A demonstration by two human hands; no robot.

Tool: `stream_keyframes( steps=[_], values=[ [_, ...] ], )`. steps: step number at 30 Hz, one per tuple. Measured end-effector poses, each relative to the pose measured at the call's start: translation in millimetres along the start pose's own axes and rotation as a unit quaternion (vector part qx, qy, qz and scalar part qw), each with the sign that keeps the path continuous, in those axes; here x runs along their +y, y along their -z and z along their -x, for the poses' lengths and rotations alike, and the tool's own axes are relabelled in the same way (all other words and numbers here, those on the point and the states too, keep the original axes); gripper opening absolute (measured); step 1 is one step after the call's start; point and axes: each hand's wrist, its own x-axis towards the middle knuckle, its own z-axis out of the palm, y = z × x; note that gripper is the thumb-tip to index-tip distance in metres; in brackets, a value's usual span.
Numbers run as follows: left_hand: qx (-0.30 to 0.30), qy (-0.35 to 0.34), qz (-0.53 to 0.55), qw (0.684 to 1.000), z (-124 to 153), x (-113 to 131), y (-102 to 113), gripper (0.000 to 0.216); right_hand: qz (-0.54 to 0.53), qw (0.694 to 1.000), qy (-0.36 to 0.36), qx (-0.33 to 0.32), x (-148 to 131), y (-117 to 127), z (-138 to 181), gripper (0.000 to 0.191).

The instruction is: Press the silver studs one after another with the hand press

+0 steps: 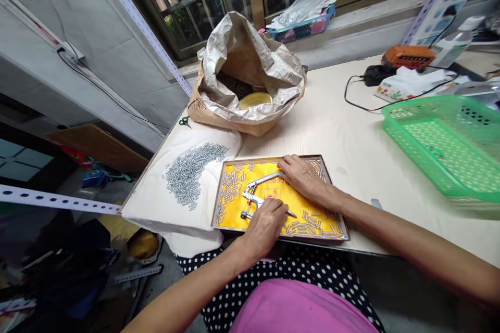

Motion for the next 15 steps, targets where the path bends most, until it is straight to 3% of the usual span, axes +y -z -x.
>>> stream_keyframes(
  steps=[2, 4, 6, 9, 12, 15],
  values=[
    [0.064, 0.045, 0.005, 0.997, 7, -7, 10, 0.022, -0.041, 0.999, 0.02, -0.005, -9, 5, 12, 0.017],
    [0.106, 0.134, -0.026, 0.985, 14, -18, 23, 0.025, -0.088, 0.993, 0.05, -0.062, -20, 6, 26, 0.022],
    [0.09, 0.23, -0.044, 0.968, 19, -34, 38, 0.026, -0.107, 0.985, 0.065, -0.121, -31, 4, 38, 0.025],
    [0.027, 0.33, 0.005, 0.944, 21, -57, 57, 0.031, -0.108, 0.98, 0.049, -0.159, -42, -3, 45, 0.021],
    [0.035, 0.371, 0.056, 0.926, 21, -73, 69, 0.036, -0.128, 0.977, 0.034, -0.165, -43, -8, 43, 0.021],
    [0.058, 0.376, 0.07, 0.922, 22, -76, 70, 0.036, -0.16, 0.979, 0.042, -0.118, -35, -5, 43, 0.028]
  ],
)
